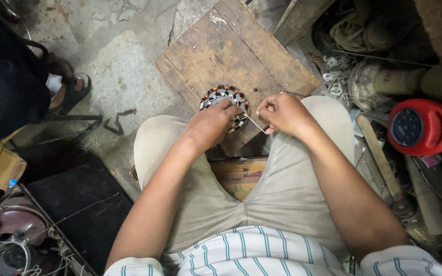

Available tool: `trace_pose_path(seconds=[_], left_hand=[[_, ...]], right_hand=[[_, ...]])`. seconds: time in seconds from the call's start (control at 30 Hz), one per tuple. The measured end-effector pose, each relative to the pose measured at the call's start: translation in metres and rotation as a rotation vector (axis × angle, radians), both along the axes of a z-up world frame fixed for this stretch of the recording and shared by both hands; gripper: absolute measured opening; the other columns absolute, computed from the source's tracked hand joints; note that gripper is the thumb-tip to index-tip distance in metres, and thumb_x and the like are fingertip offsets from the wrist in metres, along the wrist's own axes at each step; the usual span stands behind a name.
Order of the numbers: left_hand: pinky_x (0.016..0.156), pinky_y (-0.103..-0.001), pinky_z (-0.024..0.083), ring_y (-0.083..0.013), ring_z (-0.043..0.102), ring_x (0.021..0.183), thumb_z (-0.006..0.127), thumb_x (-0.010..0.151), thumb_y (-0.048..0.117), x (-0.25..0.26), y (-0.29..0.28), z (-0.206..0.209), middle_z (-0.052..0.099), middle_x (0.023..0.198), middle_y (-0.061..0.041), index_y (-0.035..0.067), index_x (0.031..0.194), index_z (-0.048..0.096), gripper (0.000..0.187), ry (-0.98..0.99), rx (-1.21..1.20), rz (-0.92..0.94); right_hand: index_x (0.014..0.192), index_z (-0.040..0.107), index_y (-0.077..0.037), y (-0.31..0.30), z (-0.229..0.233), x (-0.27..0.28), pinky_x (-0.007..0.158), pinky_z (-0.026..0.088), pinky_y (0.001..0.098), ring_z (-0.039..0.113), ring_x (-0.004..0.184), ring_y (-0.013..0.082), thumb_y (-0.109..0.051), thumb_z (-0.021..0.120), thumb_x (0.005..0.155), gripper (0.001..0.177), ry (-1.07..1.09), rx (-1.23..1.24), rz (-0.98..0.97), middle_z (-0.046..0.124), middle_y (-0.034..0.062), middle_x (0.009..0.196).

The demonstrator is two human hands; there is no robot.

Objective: The person sits on the floor and winds copper wire around a circular motor stator core placed on a wooden block. They repeatedly thread the wire through slots and pull it tight to secure the winding.

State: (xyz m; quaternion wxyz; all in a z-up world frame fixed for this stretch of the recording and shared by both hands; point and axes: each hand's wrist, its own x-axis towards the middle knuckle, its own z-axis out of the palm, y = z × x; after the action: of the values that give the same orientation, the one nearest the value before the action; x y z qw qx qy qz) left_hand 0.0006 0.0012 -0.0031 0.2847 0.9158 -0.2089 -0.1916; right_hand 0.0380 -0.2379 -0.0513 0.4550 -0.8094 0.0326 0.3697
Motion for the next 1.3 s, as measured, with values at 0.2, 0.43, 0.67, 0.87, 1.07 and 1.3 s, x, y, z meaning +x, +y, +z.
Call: trace_pose_path(seconds=[0.2, 0.43, 0.67, 0.87, 1.07, 1.3], left_hand=[[0.076, -0.048, 0.055, -0.0369, 0.068, 0.097, 0.065, 0.090, 0.009, 0.000, 0.001, -0.004, 0.064, 0.112, -0.012, 0.012, 0.123, 0.065, 0.033, -0.031, -0.037, -0.005], [0.076, -0.050, 0.055, -0.0392, 0.067, 0.098, 0.065, 0.090, 0.009, 0.000, -0.001, -0.010, 0.063, 0.112, -0.014, 0.009, 0.117, 0.064, 0.027, -0.063, -0.028, 0.026], [0.073, -0.049, 0.055, -0.0373, 0.068, 0.095, 0.064, 0.081, 0.002, 0.002, -0.014, -0.014, 0.064, 0.109, -0.013, 0.008, 0.114, 0.065, 0.033, -0.181, 0.020, 0.088], [0.075, -0.049, 0.055, -0.0362, 0.069, 0.095, 0.061, 0.086, 0.003, 0.003, -0.021, -0.023, 0.065, 0.105, -0.013, 0.007, 0.098, 0.067, 0.014, -0.163, 0.048, 0.105], [0.076, -0.050, 0.054, -0.0384, 0.066, 0.099, 0.060, 0.086, -0.001, 0.002, -0.017, -0.026, 0.062, 0.110, -0.016, 0.006, 0.107, 0.059, 0.022, -0.178, 0.016, 0.195], [0.089, -0.036, 0.059, -0.0220, 0.063, 0.107, 0.048, 0.109, 0.010, 0.009, 0.018, -0.012, 0.060, 0.113, -0.008, 0.009, 0.109, 0.052, 0.004, 0.388, -0.709, 0.461]], right_hand=[[0.098, 0.074, 0.001, -0.002, 0.004, 0.001, 0.049, 0.057, 0.0279, 0.068, 0.053, 0.0110, -0.016, 0.067, 0.094, 0.019, 0.002, 0.074, -0.006, 0.060, 0.0001, 0.066], [0.100, 0.076, -0.002, 0.004, -0.001, -0.001, 0.049, 0.054, 0.0293, 0.064, 0.049, 0.0112, -0.019, 0.067, 0.094, 0.020, -0.055, 0.015, 0.070, 0.064, 0.0024, 0.064], [0.103, 0.075, -0.006, 0.010, -0.003, -0.001, 0.049, 0.052, 0.0299, 0.065, 0.050, 0.0122, -0.022, 0.068, 0.095, 0.019, -0.044, -0.058, 0.092, 0.064, 0.0027, 0.067], [0.101, 0.075, -0.006, 0.014, -0.004, -0.003, 0.051, 0.056, 0.0285, 0.063, 0.052, 0.0103, -0.022, 0.069, 0.095, 0.017, -0.023, -0.002, 0.047, 0.061, 0.0020, 0.068], [0.106, 0.067, -0.001, 0.009, -0.009, -0.001, 0.055, 0.060, 0.0270, 0.065, 0.061, 0.0093, -0.018, 0.071, 0.092, 0.023, 0.022, 0.095, 0.011, 0.063, 0.0009, 0.074], [0.104, 0.069, 0.000, -0.004, -0.015, 0.001, 0.060, 0.057, 0.0246, 0.060, 0.065, 0.0067, -0.022, 0.067, 0.097, 0.023, 0.026, 0.202, 0.005, 0.064, -0.0007, 0.078]])
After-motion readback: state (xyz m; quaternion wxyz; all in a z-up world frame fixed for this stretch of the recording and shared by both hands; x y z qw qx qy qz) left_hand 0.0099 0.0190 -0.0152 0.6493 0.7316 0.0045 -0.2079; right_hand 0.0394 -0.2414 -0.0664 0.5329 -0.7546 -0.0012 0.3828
